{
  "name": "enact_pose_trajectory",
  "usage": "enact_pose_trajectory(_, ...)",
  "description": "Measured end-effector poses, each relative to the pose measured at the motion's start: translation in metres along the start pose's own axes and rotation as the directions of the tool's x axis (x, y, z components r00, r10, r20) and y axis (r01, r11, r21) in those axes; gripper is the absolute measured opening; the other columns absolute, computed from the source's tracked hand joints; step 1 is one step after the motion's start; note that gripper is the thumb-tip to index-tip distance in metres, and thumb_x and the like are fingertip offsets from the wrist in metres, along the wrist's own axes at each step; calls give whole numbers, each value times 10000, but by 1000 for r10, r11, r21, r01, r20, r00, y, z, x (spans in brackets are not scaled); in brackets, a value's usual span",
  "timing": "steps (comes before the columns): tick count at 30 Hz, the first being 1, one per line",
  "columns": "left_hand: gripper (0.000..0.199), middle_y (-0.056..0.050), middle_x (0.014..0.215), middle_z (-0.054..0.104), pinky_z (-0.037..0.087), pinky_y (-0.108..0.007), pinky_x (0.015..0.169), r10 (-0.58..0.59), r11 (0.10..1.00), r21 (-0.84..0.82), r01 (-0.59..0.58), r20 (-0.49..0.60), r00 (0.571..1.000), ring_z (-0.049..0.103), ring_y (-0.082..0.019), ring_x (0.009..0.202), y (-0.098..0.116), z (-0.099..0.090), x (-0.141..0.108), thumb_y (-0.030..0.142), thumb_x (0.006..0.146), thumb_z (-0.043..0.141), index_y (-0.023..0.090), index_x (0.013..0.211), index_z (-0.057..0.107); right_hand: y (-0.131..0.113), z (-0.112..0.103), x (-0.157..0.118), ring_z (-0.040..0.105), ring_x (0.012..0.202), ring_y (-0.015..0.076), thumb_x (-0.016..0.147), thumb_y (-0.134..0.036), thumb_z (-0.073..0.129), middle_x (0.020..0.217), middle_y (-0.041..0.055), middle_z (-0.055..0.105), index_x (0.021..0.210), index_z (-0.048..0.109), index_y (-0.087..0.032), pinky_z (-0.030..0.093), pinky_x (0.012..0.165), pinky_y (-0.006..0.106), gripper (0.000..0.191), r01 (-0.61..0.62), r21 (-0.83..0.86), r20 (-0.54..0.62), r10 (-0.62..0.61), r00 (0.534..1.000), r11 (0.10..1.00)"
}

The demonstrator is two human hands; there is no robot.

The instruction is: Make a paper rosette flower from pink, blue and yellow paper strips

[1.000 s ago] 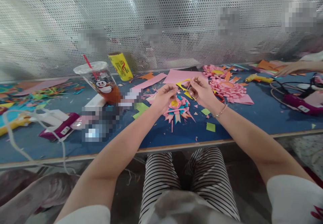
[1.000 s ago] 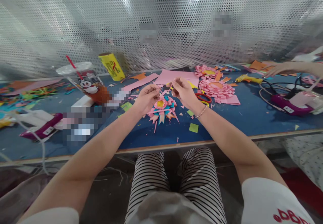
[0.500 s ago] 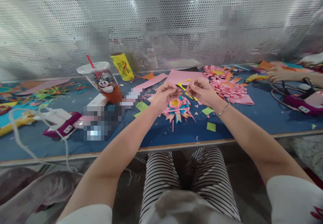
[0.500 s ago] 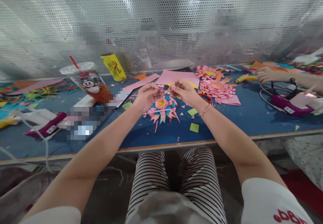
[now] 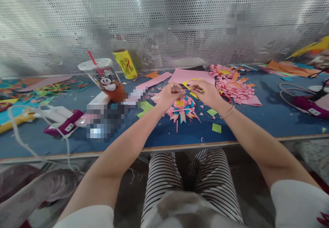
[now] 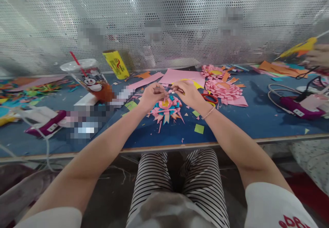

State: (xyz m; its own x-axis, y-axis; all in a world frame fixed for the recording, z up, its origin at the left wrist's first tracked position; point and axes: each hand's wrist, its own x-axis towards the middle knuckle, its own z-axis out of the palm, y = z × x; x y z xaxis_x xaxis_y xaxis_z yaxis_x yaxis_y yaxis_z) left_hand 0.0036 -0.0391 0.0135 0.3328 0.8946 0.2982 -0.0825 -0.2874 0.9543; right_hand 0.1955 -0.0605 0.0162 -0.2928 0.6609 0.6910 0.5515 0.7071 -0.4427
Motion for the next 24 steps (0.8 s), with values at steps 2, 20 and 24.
enact_pose_trajectory(2,389,18,619,640,486,-227,533,-17,1000,11,17,6,1000,614,-117,538,0,1,0,220,611,775,178,838,462,1,0,0,595,873,190,822,-209,548,933,57,615,923,623,-221,508,813,380,126,-15,-11,-48,15,999,1000)
enact_pose_trajectory(20,301,8,614,644,469,-229,544,-6,1000,24,-1,280,960,620,-124,548,-1,4,-5,171,672,687,178,913,506,4,3,-2,456,1216,245,780,-142,508,1349,72,450,1236,512,-289,452,934,449,480,37,-13,67,-36,997,999)
enact_pose_trajectory(24,254,-23,669,658,445,-220,509,-35,995,98,-2,369,929,613,-124,561,2,1,-4,199,649,714,153,866,590,1,-1,0,403,1264,271,801,-154,500,1343,40,493,1119,615,-283,309,1036,521,362,198,-231,146,-167,975,953)
